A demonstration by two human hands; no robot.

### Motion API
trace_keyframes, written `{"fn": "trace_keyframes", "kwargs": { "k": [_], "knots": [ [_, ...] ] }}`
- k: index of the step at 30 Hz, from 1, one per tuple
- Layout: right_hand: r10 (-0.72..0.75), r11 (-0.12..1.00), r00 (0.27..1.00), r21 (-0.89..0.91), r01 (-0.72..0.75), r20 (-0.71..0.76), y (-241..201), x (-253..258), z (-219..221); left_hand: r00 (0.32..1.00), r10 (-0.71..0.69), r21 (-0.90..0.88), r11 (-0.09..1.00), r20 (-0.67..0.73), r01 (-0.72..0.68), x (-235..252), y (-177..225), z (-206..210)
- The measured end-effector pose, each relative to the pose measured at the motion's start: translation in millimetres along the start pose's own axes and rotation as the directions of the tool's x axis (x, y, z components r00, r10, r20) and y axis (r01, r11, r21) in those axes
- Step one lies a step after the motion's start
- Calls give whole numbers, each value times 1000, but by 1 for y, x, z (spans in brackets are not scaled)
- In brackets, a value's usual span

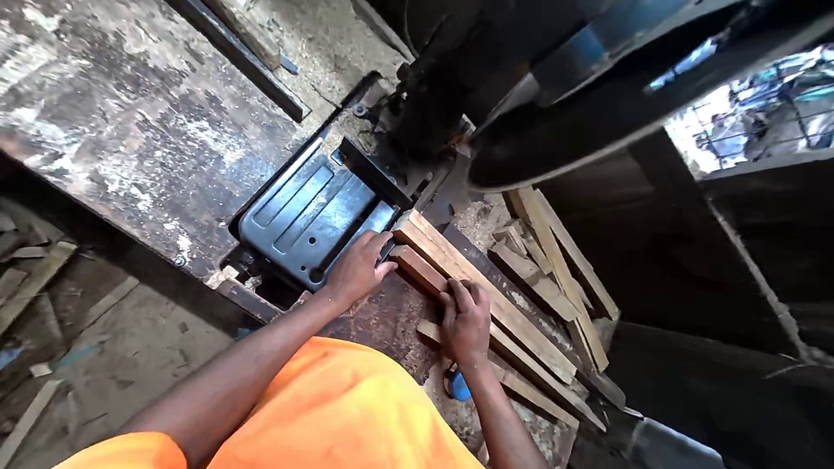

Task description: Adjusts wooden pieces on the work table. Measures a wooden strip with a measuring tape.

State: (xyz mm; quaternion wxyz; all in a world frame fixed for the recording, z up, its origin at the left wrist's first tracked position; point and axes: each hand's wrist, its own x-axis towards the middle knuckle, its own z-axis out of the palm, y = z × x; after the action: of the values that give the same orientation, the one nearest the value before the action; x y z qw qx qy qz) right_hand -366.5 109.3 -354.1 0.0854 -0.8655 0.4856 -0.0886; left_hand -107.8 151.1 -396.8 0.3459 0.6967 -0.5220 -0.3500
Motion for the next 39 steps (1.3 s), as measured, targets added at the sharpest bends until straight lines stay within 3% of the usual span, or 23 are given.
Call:
{"fn": "trace_keyframes", "kwargs": {
  "k": [6, 17, 32, 36, 39],
  "knots": [
    [-22, 999, 1000, -34, 22, 20, -14, 11, -2, 1000, 14, -54, 998, -26, -15, 2, -4, 0],
    [-71, 997, 991, -31, 68, -113, -17, 15, 12, 997, -22, -24, 1000, -71, 20, 12, -3, 3],
    [-22, 999, 998, -29, 21, -51, -7, 12, 4, 996, -46, 11, 999, -80, 47, 15, -1, 5],
    [18, 1000, 1000, 21, -18, 16, 11, -19, -30, 997, -50, -21, 999, -53, 48, 11, -1, -1],
    [14, 996, 994, 86, -23, 111, 49, -68, -54, 999, -11, -19, 1000, -46, 10, -10, -5, -6]
  ]
}}
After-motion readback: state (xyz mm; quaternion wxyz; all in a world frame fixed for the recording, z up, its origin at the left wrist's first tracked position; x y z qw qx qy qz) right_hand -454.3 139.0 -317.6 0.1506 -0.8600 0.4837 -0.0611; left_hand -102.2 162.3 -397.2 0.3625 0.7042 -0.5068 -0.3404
